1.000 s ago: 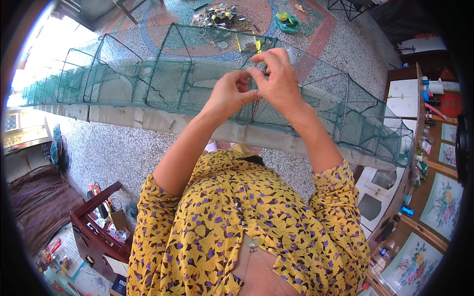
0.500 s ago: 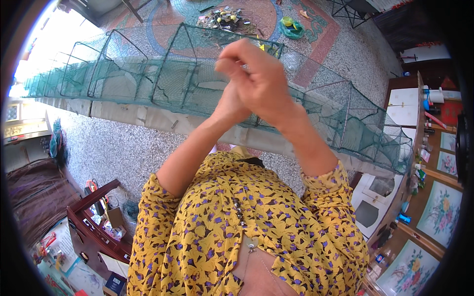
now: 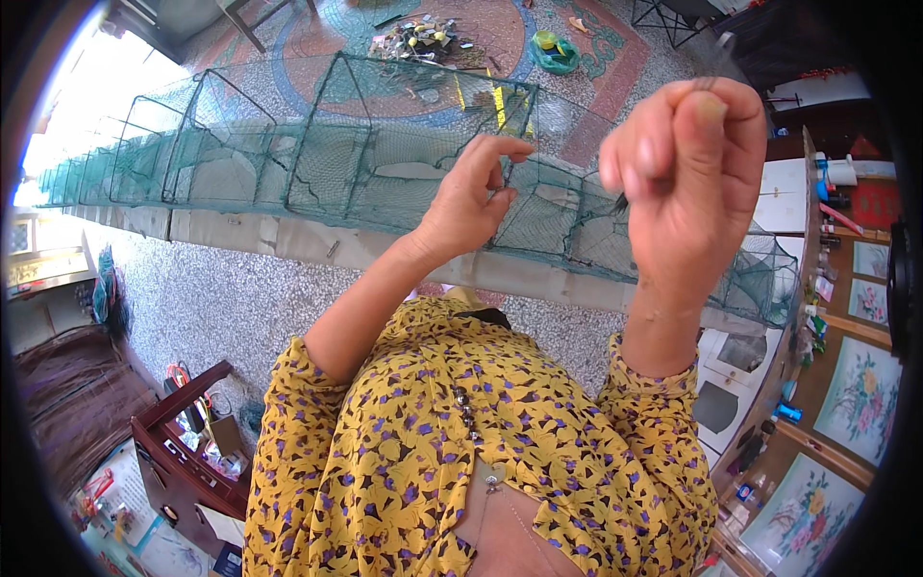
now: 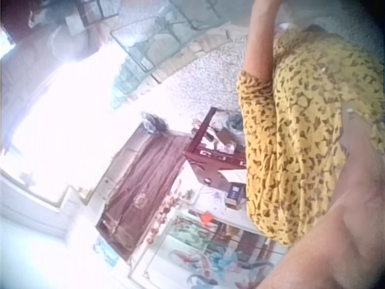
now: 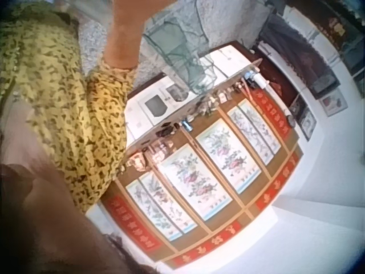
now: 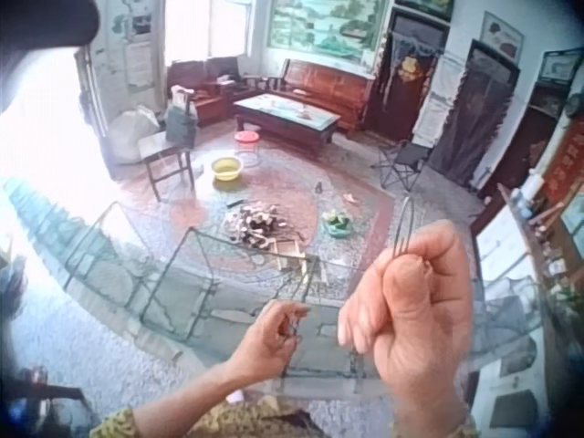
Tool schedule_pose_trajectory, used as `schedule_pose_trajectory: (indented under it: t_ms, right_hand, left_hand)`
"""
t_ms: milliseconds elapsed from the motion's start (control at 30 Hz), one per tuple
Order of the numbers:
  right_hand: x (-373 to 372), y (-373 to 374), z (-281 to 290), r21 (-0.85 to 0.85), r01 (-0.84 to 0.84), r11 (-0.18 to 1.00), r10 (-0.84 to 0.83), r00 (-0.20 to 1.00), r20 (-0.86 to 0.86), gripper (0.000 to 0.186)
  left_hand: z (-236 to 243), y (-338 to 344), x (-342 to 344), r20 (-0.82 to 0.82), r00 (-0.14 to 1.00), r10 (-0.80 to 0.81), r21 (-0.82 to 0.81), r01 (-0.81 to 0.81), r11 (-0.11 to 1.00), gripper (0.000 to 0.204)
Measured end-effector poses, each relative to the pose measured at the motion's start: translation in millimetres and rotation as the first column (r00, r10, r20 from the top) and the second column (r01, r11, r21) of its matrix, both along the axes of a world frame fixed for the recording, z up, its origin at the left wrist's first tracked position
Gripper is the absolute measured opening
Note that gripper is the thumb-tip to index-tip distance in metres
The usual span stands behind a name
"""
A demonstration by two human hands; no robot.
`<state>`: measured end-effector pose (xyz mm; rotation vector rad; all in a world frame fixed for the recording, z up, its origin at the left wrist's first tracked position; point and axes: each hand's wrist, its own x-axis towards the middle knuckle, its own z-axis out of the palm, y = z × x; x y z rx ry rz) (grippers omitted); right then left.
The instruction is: The person repairs a green mesh fishing net by hand, using a needle to weave thread through the mesh and secure it to a metal frame.
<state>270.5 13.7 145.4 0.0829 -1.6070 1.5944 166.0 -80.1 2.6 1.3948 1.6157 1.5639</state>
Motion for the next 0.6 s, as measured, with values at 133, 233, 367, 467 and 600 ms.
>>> schedule_pose_trajectory:
  t_ms: [133,233,367,467,600]
  right_hand:
    - [12,15,-14,0.229,0.233,0.945,-0.309,0.867,0.391,0.006]
    - [18,19,-33,0.452,0.150,0.879,-0.439,0.625,0.646,0.004]
    - [27,28,-58,0.818,-0.051,0.573,-0.706,0.476,0.525,0.004]
    - [29,28,-72,0.835,-0.115,0.538,-0.734,0.424,0.531,0.006]
    - [26,31,-88,0.827,-0.109,0.552,-0.711,0.457,0.534,0.004]
  left_hand:
    - [-2,-5,3,0.013,0.992,0.123,0.008,-0.123,0.992,0.027]
    - [5,-12,1,-0.031,0.987,0.157,-0.040,-0.158,0.987,0.017]
    - [8,-18,1,-0.159,0.978,0.133,-0.160,-0.158,0.974,0.016]
    - [9,-19,2,-0.179,0.974,0.140,-0.244,-0.182,0.953,0.028]
    - [0,-16,-2,-0.134,0.984,0.121,-0.331,-0.159,0.930,0.046]
